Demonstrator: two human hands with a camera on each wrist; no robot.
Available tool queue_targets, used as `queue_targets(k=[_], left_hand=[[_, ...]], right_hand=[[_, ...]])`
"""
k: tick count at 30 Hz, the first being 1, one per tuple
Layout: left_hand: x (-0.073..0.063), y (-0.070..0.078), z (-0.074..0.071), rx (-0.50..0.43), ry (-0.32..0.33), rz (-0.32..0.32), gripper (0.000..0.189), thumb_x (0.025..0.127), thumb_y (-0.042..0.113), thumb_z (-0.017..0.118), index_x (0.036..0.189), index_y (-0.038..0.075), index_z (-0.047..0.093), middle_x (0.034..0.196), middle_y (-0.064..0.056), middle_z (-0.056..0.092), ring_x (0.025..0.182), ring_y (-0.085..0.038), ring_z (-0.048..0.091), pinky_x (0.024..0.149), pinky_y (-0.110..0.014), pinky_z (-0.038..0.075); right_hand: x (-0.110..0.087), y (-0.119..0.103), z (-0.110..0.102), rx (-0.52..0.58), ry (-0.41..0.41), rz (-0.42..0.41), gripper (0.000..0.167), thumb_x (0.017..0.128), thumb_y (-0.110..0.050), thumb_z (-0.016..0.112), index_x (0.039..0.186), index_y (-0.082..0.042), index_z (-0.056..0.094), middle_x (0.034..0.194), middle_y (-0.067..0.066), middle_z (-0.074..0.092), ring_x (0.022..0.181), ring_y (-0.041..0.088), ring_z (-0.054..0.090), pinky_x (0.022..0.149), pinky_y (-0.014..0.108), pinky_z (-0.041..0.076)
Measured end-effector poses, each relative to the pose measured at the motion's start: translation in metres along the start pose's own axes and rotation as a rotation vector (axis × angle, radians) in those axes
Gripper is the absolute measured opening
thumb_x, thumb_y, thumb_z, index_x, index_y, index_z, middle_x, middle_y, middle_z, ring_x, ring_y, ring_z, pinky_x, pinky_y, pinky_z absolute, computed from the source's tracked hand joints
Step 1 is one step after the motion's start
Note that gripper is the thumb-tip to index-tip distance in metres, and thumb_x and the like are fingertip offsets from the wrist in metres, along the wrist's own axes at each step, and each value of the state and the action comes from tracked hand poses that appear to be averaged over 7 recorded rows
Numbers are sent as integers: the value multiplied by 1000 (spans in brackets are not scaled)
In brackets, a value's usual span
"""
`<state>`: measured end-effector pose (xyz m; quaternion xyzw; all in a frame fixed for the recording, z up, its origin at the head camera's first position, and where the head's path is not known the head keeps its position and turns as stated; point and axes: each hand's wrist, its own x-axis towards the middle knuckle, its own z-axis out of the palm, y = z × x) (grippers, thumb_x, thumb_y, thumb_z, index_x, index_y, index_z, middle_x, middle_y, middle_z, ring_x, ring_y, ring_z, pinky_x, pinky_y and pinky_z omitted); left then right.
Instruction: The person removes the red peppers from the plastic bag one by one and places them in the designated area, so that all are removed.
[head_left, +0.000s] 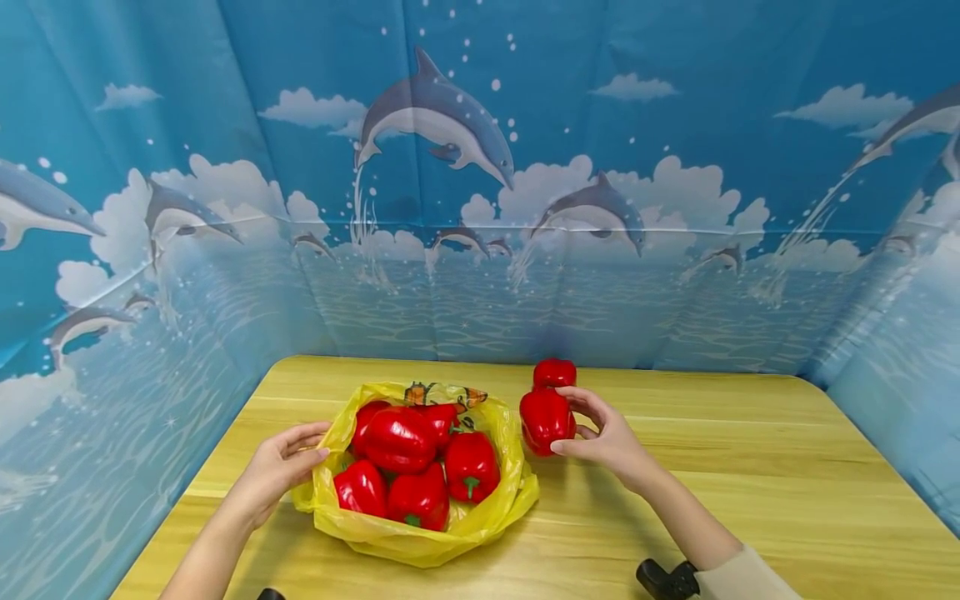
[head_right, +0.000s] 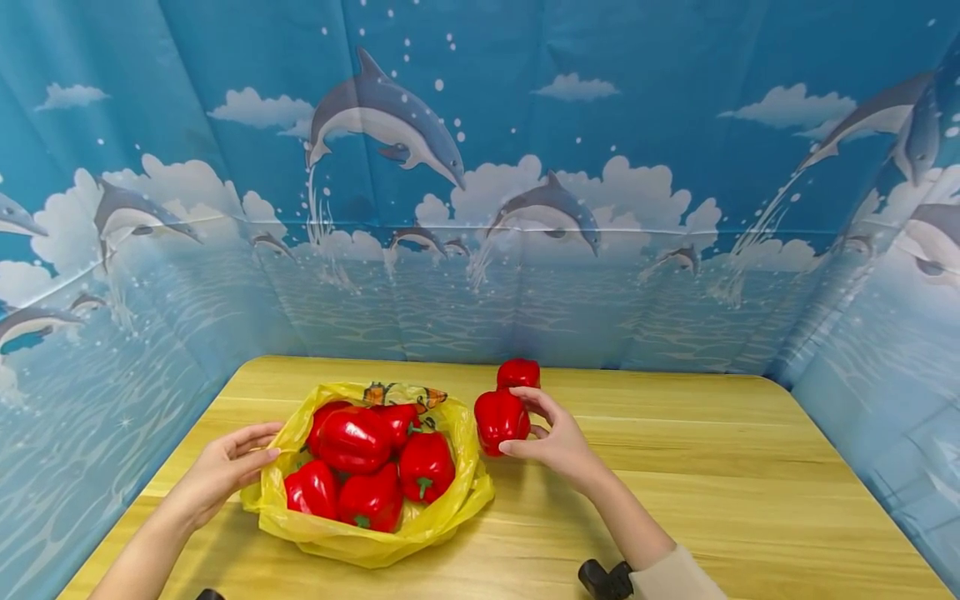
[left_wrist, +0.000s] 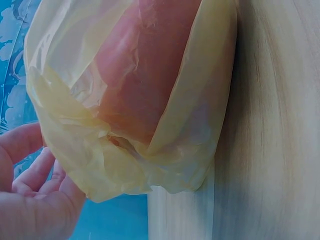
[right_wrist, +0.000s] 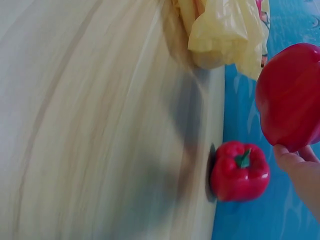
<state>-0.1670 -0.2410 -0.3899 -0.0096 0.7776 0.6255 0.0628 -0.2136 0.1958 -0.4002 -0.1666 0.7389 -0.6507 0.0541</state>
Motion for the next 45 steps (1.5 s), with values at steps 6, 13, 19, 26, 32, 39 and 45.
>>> queue_targets(k=[6, 13, 19, 26, 32, 39, 45], left_hand=[[-1, -1, -1, -9, 2, -4, 54, 91, 13, 60, 136, -7, 38, 119, -13, 53, 90, -9, 59, 76, -26, 49], [-3, -2, -2, -1, 18, -21, 55, 91, 14, 60, 137, -6, 38, 122, -15, 51, 92, -9, 58, 77, -26, 49], [-4, -1, -2, -3, 19, -22, 55, 91, 14, 60, 137, -5, 38, 125, -18, 48, 93, -9, 58, 78, -27, 48], [-4, -2, -1, -14, 10, 3, 54, 91, 13, 60, 136, -7, 38, 118, -13, 53, 92, -9, 58, 78, -26, 49], [-4, -2, -2, -15, 9, 0, 54, 91, 14, 59, 137, -6, 38, 118, -12, 53, 92, -9, 58, 78, -26, 48], [-4, -1, -1, -14, 6, 3, 54, 91, 14, 60, 137, -6, 38, 119, -13, 52, 93, -9, 58, 79, -26, 49], [-4, -1, -2, 5, -7, 10, 54, 92, 16, 59, 137, -6, 38, 123, -16, 50, 95, -8, 58, 81, -27, 48]], right_hand=[[-7, 5, -9, -11, 25, -5, 69, 75, -1, 75, 135, -2, 41, 138, 18, 38, 123, 26, 37, 88, 24, 45], [-13, 12, -18, -21, 32, -7, 69, 77, -2, 74, 136, -1, 38, 138, 20, 37, 119, 16, 40, 88, 23, 45], [-19, 18, -28, -42, 69, 1, 69, 77, -1, 73, 136, 0, 37, 138, 20, 36, 114, 4, 43, 86, 19, 45], [-24, 24, -41, -72, 103, 24, 69, 79, -4, 73, 137, -1, 36, 138, 20, 37, 112, 1, 44, 84, 18, 45], [-24, 30, -49, -111, 146, 62, 70, 80, -8, 73, 138, -2, 35, 137, 19, 38, 116, 12, 42, 84, 17, 43], [-21, 43, -55, -108, 205, 98, 71, 81, -11, 72, 139, 0, 32, 138, 20, 36, 121, 26, 36, 84, 14, 42], [-17, 47, -60, -129, 246, 116, 72, 83, -12, 71, 141, -1, 30, 140, 21, 35, 125, 29, 34, 87, 17, 40]])
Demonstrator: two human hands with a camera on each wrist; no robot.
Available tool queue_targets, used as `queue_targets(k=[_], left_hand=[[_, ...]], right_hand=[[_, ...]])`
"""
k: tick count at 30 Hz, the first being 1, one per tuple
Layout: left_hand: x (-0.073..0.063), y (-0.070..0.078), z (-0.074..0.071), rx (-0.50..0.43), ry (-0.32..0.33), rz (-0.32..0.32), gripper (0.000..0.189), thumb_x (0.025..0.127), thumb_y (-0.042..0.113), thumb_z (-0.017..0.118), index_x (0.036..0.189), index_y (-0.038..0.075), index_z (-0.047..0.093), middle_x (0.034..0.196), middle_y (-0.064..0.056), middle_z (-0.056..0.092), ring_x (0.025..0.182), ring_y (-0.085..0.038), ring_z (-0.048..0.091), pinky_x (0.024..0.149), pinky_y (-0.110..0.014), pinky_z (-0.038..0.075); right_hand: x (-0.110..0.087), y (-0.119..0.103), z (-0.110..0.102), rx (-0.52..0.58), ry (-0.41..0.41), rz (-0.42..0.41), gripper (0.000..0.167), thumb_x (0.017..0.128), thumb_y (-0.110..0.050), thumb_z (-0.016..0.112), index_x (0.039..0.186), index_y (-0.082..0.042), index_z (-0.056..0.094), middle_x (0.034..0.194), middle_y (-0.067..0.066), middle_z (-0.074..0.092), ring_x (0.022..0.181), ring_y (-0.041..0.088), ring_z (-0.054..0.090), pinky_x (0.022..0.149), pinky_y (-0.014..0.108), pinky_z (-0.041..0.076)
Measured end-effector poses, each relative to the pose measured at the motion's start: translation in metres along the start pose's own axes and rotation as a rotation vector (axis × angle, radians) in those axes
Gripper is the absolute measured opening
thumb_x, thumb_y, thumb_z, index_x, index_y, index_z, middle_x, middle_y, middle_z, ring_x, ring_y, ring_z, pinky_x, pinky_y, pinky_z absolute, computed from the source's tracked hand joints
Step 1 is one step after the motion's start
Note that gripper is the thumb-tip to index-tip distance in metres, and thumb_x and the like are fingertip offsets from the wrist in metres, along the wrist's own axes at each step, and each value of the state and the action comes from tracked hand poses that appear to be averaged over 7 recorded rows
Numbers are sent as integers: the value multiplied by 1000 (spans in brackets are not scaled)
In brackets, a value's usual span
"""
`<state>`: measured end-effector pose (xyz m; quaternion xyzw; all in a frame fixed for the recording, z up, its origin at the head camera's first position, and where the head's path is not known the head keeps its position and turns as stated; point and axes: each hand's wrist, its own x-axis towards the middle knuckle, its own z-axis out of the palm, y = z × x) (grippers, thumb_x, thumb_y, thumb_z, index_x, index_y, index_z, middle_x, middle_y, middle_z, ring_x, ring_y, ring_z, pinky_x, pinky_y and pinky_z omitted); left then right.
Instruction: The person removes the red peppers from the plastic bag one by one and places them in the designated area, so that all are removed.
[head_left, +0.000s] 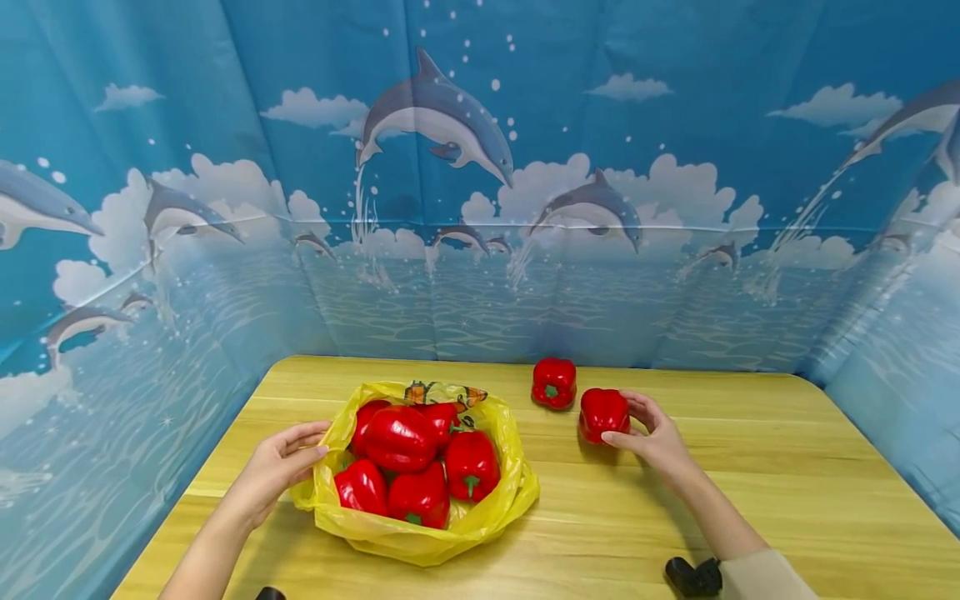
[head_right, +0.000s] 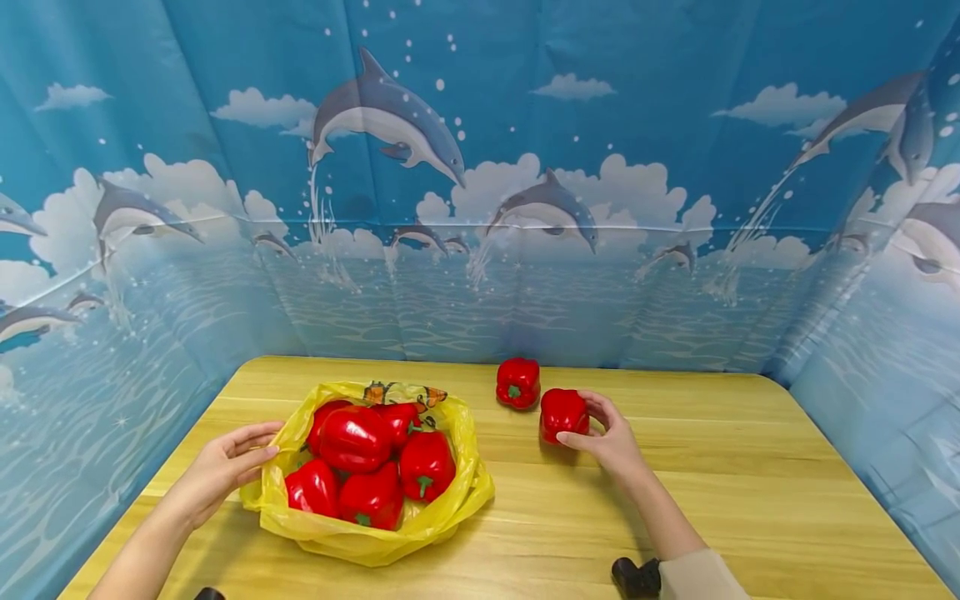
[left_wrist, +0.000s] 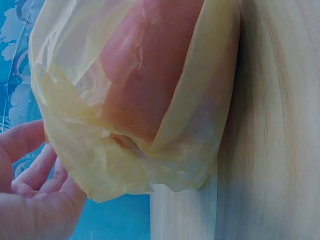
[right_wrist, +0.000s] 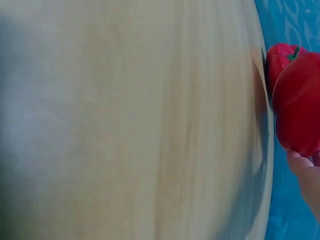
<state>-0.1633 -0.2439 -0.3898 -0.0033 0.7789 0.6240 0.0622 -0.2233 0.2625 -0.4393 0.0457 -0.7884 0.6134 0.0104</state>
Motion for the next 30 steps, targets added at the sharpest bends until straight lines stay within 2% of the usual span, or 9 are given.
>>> queue_targets(k=[6, 8, 13, 15, 23, 30], left_hand=[[0, 0, 0, -5, -1, 6, 54, 92, 14, 59, 137, -7, 38, 122, -15, 51, 95, -8, 58, 81, -26, 48], [0, 0, 0, -4, -6, 14, 54, 92, 14, 58, 137, -7, 37, 122, -16, 51, 95, -8, 58, 81, -26, 48], [0, -1, 0, -4, -1, 14, 55, 92, 15, 59, 137, -7, 37, 126, -20, 47, 97, -7, 57, 82, -26, 48], [0, -1, 0, -4, 3, 10, 54, 92, 15, 59, 137, -6, 38, 127, -21, 47, 97, -7, 57, 82, -26, 48], [0, -5, 1, -6, 0, 11, 54, 92, 14, 58, 138, -6, 37, 129, -22, 46, 96, -7, 57, 82, -26, 48], [0, -5, 2, -7, -6, 30, 54, 92, 12, 58, 137, -8, 36, 130, -25, 44, 96, -7, 58, 82, -26, 48]], right_hand=[[10, 3, -1, -5, 34, 1, 75, 81, -13, 73, 141, -3, 29, 142, 18, 33, 128, 31, 30, 88, 16, 38], [13, 4, 0, -2, 43, -2, 76, 81, -13, 73, 141, -3, 29, 142, 17, 32, 129, 31, 30, 91, 19, 38], [19, 6, 1, 13, 63, -11, 76, 81, -12, 73, 141, -2, 27, 143, 20, 30, 130, 36, 27, 103, 46, 30], [21, 6, 1, 17, 70, -9, 77, 81, -11, 73, 141, -1, 27, 142, 21, 29, 130, 38, 26, 104, 52, 26], [26, 10, 4, 1, 97, 17, 81, 79, -13, 75, 142, -1, 25, 143, 22, 29, 131, 39, 24, 104, 54, 26], [39, 18, 5, 18, 115, 1, 83, 78, -13, 76, 142, -3, 25, 146, 18, 26, 133, 37, 21, 106, 51, 25]])
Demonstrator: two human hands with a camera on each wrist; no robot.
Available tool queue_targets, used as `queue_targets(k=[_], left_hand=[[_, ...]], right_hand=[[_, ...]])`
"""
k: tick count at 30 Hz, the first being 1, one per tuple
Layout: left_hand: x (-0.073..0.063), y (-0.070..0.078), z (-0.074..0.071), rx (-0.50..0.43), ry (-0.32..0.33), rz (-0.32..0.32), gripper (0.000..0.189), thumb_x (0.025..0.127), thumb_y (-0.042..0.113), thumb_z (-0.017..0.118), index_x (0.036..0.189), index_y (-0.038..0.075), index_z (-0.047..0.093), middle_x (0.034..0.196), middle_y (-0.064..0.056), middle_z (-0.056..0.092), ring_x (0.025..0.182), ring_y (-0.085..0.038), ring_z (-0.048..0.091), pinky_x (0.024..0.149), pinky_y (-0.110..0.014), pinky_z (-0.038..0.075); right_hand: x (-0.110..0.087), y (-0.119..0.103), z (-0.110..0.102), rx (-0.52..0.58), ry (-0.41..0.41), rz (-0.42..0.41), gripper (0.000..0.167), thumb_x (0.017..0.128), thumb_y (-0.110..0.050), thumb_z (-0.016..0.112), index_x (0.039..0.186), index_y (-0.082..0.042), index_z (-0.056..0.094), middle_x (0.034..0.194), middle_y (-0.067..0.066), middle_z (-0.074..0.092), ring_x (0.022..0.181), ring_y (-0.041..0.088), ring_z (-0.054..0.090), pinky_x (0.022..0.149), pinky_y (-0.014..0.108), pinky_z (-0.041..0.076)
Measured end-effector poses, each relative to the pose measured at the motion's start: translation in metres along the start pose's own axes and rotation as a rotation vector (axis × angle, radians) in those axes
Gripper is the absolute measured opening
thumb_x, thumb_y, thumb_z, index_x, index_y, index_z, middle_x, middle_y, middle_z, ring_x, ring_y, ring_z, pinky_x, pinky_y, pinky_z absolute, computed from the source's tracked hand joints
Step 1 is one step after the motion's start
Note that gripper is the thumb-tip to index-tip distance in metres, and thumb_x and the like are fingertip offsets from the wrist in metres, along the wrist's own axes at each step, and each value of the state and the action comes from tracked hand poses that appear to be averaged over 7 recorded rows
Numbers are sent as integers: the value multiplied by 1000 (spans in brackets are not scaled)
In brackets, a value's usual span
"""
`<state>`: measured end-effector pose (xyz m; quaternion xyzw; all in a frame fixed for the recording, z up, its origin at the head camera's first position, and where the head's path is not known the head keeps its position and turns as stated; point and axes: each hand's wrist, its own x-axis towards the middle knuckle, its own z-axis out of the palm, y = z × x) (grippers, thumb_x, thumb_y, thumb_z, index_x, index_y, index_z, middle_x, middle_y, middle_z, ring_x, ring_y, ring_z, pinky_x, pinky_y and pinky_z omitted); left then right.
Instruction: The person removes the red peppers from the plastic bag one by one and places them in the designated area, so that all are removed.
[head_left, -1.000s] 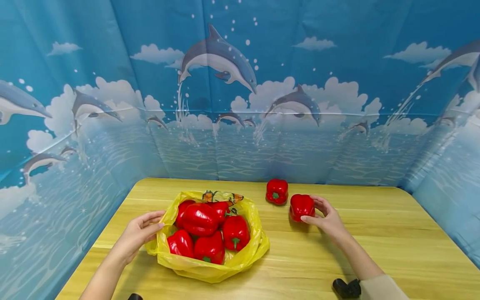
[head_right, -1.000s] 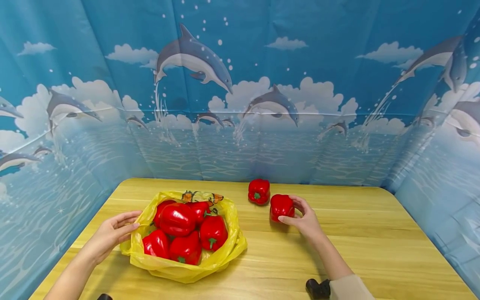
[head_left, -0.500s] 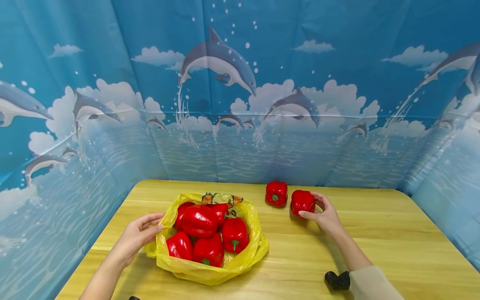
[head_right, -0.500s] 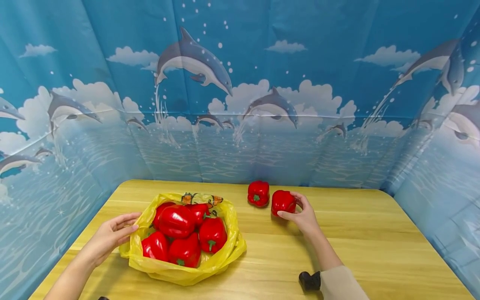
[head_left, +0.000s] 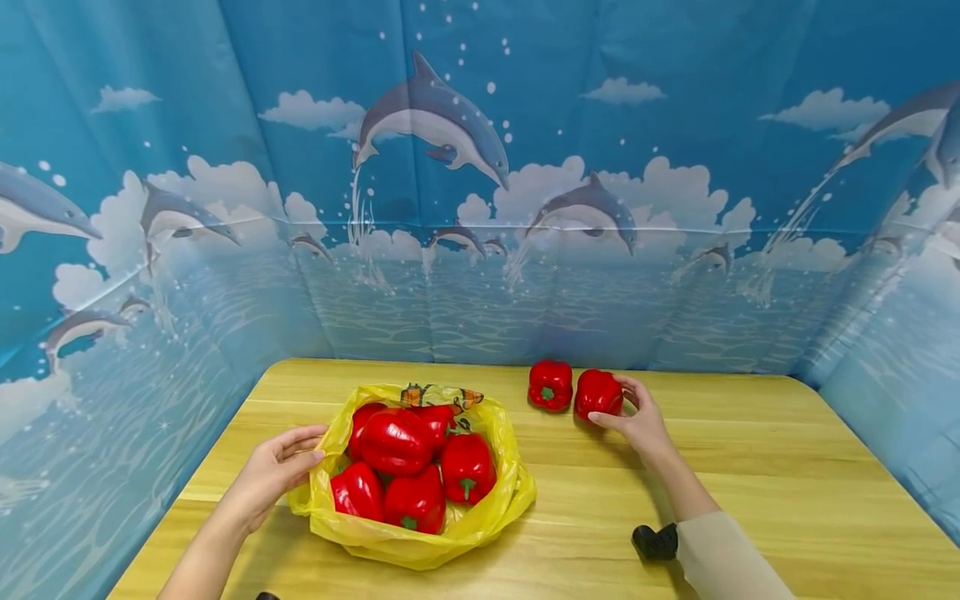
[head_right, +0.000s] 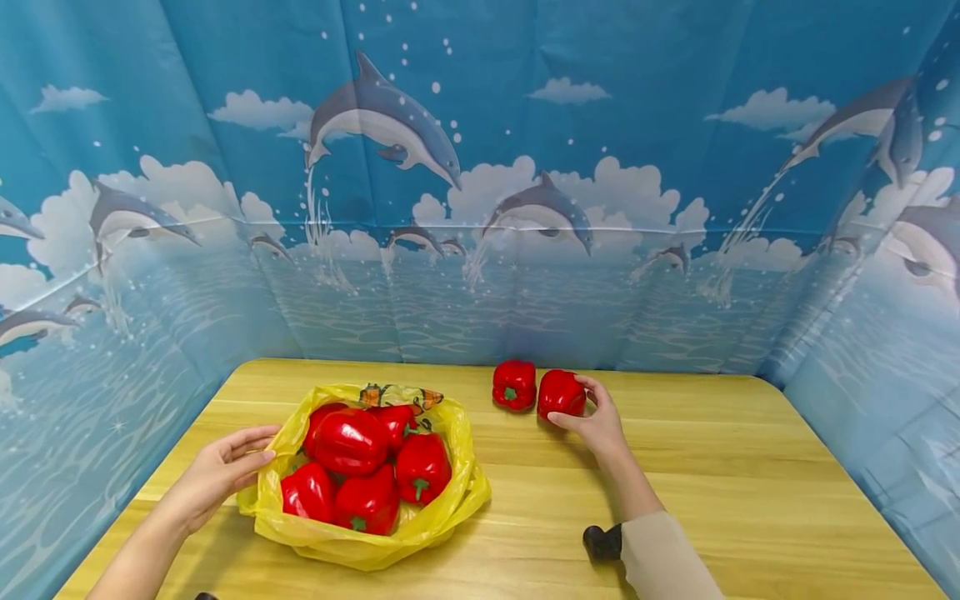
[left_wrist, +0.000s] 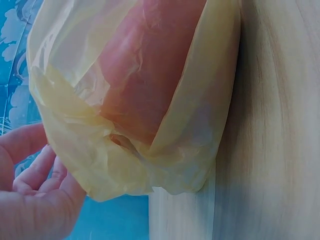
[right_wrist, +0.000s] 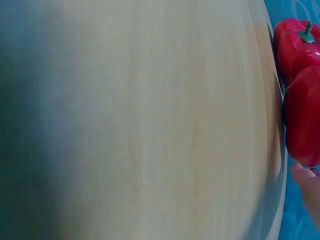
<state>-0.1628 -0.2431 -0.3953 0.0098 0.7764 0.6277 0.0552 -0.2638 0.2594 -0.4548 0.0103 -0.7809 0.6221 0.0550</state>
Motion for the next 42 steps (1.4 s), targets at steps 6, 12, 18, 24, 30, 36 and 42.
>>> queue_targets(k=[6, 12, 18, 24, 30, 36, 42], left_hand=[[-1, -1, -1, -4, 3, -5, 54, 92, 12, 58, 138, -8, 36, 129, -23, 45, 95, -7, 58, 81, -26, 48], [0, -1, -2, -9, -4, -6, 55, 92, 13, 58, 138, -7, 36, 129, -23, 45, 95, -8, 58, 81, -26, 48], [0, -2, -2, -5, -6, -6, 55, 92, 13, 58, 138, -7, 36, 131, -24, 43, 96, -7, 58, 82, -27, 48], [0, -4, -2, -4, -2, -2, 55, 92, 13, 58, 138, -7, 36, 131, -25, 43, 96, -7, 58, 82, -27, 48], [0, -5, -2, 0, -14, 14, 54, 93, 12, 57, 139, -7, 35, 132, -26, 41, 97, -7, 57, 82, -27, 48], [0, -5, -3, 2, -24, 11, 54, 94, 12, 56, 140, -6, 34, 133, -25, 42, 97, -7, 57, 82, -27, 48], [0, -6, -5, 12, -28, 14, 55, 93, 13, 56, 139, -7, 34, 133, -25, 41, 98, -7, 57, 82, -27, 48]], right_hand=[[8, 5, 1, -8, 24, -16, 83, 77, -12, 77, 141, -4, 25, 144, 18, 26, 131, 38, 25, 104, 50, 29], [12, 5, 0, -32, 10, -23, 83, 78, -16, 76, 141, -4, 24, 146, 18, 24, 132, 39, 23, 102, 52, 31], [16, 6, 0, -51, 17, -22, 83, 79, -14, 76, 142, -5, 23, 147, 19, 23, 133, 40, 21, 101, 52, 32], [20, 5, 1, -75, 18, -41, 82, 80, -11, 74, 142, -5, 22, 147, 20, 22, 133, 40, 21, 100, 54, 32], [22, 5, 3, -73, 32, -46, 83, 80, -11, 74, 143, -5, 20, 146, 21, 23, 133, 40, 21, 100, 53, 33], [23, 5, 6, -89, 53, -53, 85, 79, -10, 75, 143, -3, 20, 145, 23, 23, 133, 42, 20, 102, 55, 29], [21, 5, 6, -106, 64, -32, 88, 77, -11, 76, 144, -4, 20, 146, 23, 21, 133, 42, 19, 102, 56, 28]])
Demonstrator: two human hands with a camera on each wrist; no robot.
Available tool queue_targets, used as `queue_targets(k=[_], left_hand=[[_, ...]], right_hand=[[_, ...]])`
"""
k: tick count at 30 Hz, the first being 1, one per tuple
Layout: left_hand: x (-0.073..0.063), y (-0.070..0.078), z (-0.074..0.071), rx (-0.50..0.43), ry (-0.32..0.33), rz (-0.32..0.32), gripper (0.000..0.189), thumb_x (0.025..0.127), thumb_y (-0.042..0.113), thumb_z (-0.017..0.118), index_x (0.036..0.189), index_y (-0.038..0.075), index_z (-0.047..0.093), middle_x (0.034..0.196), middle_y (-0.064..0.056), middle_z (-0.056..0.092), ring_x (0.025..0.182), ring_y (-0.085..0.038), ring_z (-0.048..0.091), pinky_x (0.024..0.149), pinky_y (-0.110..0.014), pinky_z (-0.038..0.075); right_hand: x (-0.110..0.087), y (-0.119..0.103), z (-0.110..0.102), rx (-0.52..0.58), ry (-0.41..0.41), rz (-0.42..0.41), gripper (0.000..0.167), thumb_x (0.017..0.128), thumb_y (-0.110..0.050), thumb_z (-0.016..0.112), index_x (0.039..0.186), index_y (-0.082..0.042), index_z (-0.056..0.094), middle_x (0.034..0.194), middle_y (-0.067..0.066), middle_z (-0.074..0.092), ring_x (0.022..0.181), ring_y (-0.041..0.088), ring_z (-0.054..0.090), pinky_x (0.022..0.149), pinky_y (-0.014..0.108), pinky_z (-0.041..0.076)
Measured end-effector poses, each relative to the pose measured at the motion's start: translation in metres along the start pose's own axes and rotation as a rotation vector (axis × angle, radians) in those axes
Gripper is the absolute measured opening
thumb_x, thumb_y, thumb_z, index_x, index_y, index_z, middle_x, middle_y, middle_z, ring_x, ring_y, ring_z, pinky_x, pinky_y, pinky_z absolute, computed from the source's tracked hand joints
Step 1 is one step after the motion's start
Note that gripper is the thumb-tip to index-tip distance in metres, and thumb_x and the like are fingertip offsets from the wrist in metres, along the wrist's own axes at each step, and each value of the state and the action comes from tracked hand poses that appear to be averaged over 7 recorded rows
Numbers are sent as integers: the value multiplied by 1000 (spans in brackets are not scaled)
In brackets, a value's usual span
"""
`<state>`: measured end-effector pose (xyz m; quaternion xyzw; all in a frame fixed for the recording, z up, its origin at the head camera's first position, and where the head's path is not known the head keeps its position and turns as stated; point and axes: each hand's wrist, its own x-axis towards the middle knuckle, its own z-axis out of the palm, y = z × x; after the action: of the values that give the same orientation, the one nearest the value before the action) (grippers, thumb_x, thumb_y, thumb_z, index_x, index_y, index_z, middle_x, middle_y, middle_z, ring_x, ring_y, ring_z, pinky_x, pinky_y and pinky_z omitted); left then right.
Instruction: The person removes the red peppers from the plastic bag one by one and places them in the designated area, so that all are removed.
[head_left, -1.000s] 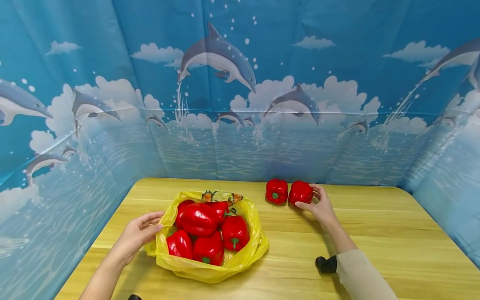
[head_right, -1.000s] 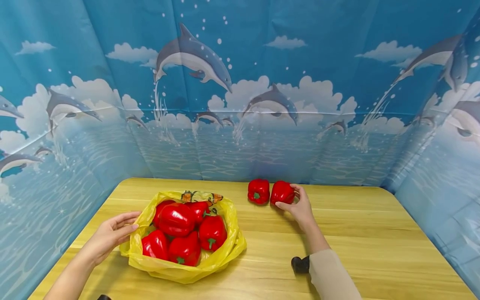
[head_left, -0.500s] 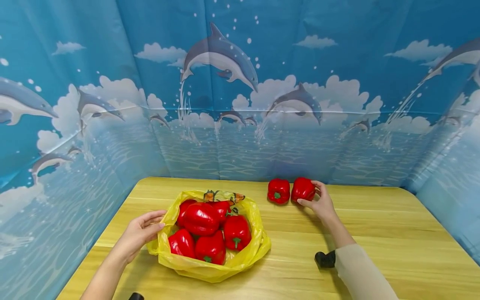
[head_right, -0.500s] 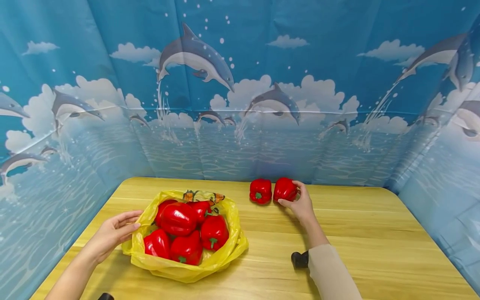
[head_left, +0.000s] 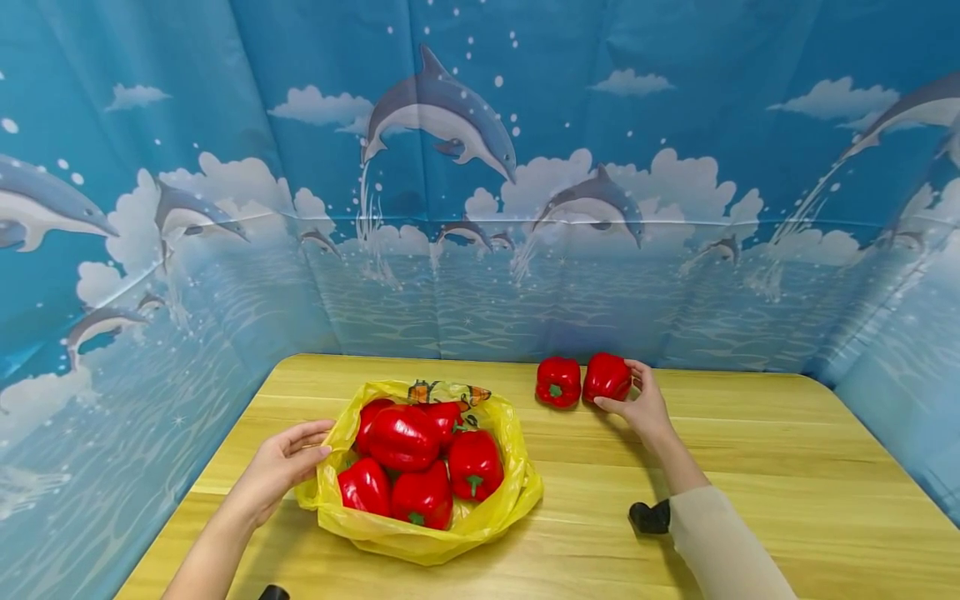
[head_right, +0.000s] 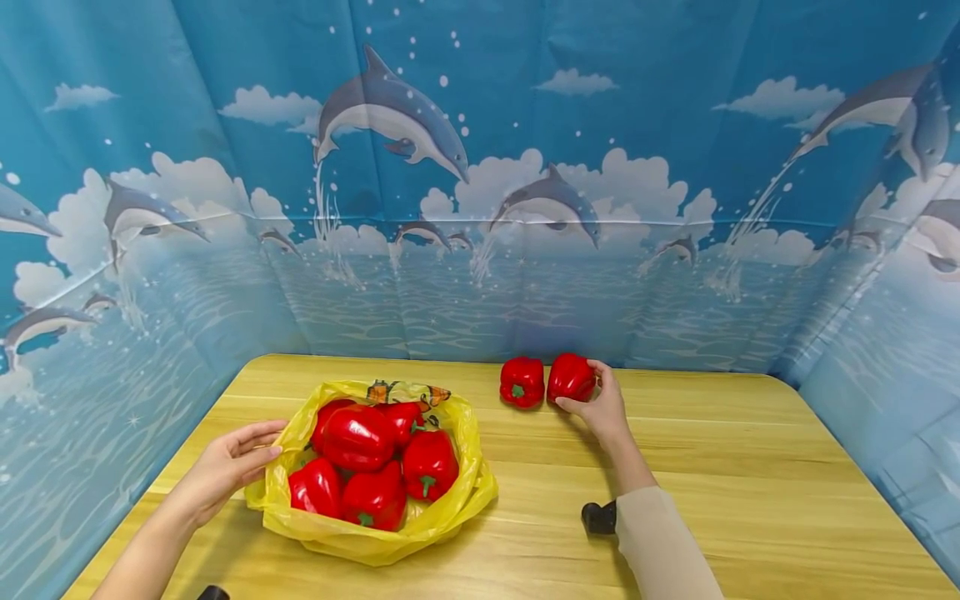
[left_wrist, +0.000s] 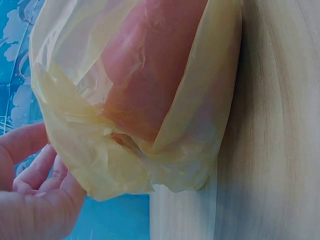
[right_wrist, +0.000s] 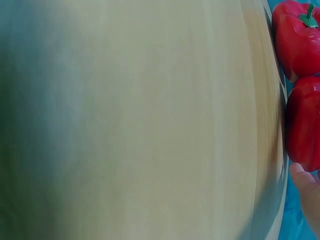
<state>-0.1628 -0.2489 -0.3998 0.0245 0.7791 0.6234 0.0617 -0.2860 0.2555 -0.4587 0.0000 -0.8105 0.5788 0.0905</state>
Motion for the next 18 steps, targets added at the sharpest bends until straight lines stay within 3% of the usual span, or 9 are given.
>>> queue_targets(k=[18], left_hand=[[0, 4, 0, -21, 8, -19, 55, 92, 13, 58, 138, -7, 36, 131, -25, 43, 97, -8, 58, 83, -27, 48]], right_hand=[[-9, -17, -11, -44, -64, 12, 89, 80, -16, 75, 146, -5, 18, 149, 23, 17, 136, 41, 14, 102, 56, 27]])
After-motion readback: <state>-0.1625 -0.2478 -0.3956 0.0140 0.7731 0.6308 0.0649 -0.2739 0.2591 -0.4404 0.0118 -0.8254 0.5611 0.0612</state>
